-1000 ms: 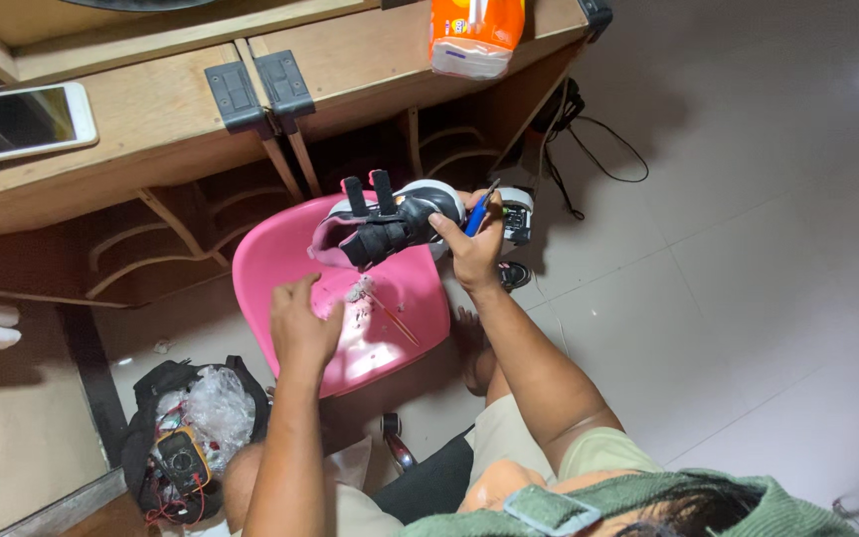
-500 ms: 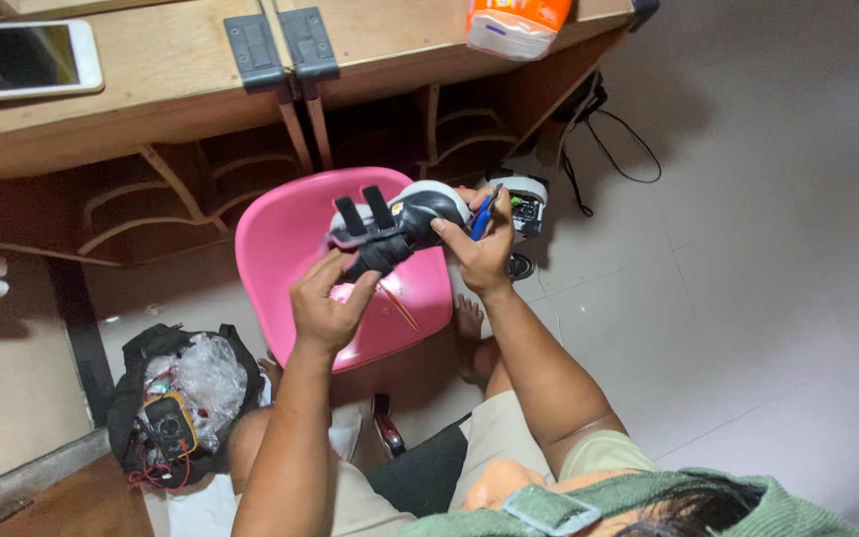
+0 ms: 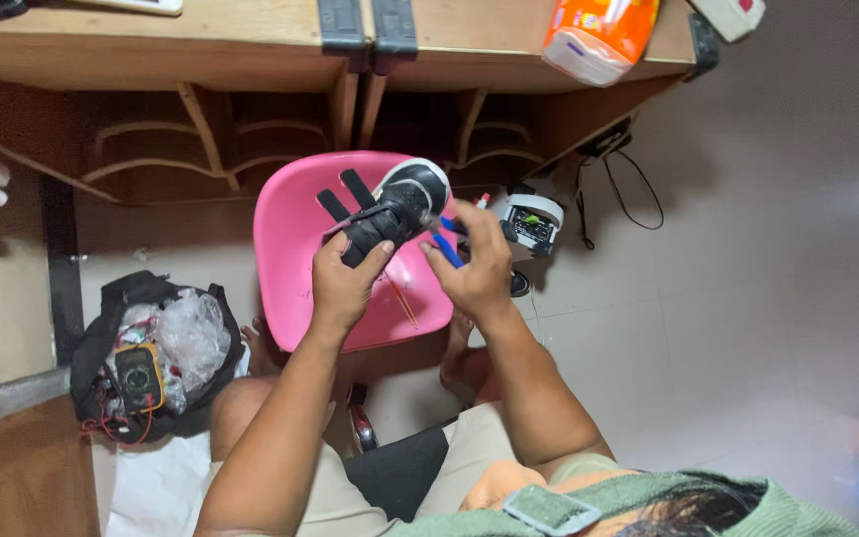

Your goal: The person uses pliers to remove a black strap from a child's sneaker. They then use the pliers to pull out a small internal component from the shoe's opening.

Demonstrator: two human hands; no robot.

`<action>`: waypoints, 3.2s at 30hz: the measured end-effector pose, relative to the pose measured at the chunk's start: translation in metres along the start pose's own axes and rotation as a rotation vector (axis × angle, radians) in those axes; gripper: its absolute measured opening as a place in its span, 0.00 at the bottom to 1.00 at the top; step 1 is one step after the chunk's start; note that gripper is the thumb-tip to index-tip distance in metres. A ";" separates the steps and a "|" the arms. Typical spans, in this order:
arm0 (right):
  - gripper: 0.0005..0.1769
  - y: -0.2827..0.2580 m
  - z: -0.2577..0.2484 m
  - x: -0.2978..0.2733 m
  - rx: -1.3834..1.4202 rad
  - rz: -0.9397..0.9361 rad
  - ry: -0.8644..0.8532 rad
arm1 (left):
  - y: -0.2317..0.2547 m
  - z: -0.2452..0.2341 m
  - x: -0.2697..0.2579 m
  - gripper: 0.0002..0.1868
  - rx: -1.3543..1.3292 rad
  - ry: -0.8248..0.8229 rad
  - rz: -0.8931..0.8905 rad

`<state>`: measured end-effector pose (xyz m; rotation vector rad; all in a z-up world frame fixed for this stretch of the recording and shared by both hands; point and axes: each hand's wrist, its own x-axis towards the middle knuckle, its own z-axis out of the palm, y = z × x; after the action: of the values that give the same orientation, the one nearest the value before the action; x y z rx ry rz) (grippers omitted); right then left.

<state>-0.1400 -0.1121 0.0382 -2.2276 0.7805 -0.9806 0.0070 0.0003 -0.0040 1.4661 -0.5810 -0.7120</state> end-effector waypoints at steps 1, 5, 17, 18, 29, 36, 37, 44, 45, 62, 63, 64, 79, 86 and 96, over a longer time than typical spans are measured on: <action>0.29 -0.004 0.000 -0.001 -0.088 -0.056 -0.029 | 0.003 -0.001 -0.001 0.11 0.003 0.026 -0.011; 0.24 -0.015 0.003 -0.002 -0.304 -0.190 -0.102 | 0.011 -0.002 -0.001 0.11 0.072 0.112 -0.004; 0.26 -0.029 0.001 -0.001 -0.399 -0.199 -0.134 | 0.011 0.000 -0.008 0.08 0.330 0.156 0.271; 0.26 -0.029 0.002 -0.001 -0.402 -0.197 -0.133 | 0.010 0.001 -0.008 0.07 0.344 0.159 0.290; 0.22 -0.014 0.003 -0.007 -0.342 -0.144 -0.168 | 0.006 0.008 -0.010 0.08 0.408 0.182 0.326; 0.19 -0.003 0.002 -0.004 -0.108 -0.075 -0.170 | 0.015 0.004 -0.009 0.06 0.376 0.179 0.364; 0.19 -0.001 0.001 -0.004 -0.025 -0.030 -0.199 | 0.016 0.004 -0.009 0.06 0.378 0.182 0.354; 0.20 0.007 -0.002 -0.001 0.243 0.090 -0.326 | 0.014 0.002 -0.011 0.09 0.374 0.188 0.356; 0.20 0.007 -0.001 -0.001 0.254 0.102 -0.330 | 0.014 0.002 -0.011 0.09 0.368 0.188 0.356; 0.24 -0.018 0.003 -0.007 -0.334 -0.179 -0.152 | -0.007 0.001 -0.006 0.11 0.539 0.217 0.354; 0.24 -0.019 0.002 -0.007 -0.355 -0.179 -0.160 | -0.008 0.003 -0.005 0.11 0.566 0.211 0.375; 0.24 -0.019 0.001 -0.006 -0.366 -0.175 -0.154 | -0.009 0.005 -0.004 0.10 0.584 0.208 0.401; 0.20 -0.016 -0.003 -0.008 -0.381 -0.090 -0.156 | -0.017 0.015 -0.009 0.10 0.700 0.141 0.540; 0.16 0.002 -0.004 -0.003 -0.212 -0.135 -0.180 | -0.009 0.013 -0.012 0.10 0.661 0.136 0.517; 0.20 0.006 -0.007 0.001 0.213 0.162 -0.155 | 0.012 0.011 -0.014 0.06 0.443 0.144 0.383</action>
<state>-0.1471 -0.1182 0.0385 -1.9959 0.7373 -0.7651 -0.0101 0.0029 0.0093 1.7266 -0.9161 -0.1775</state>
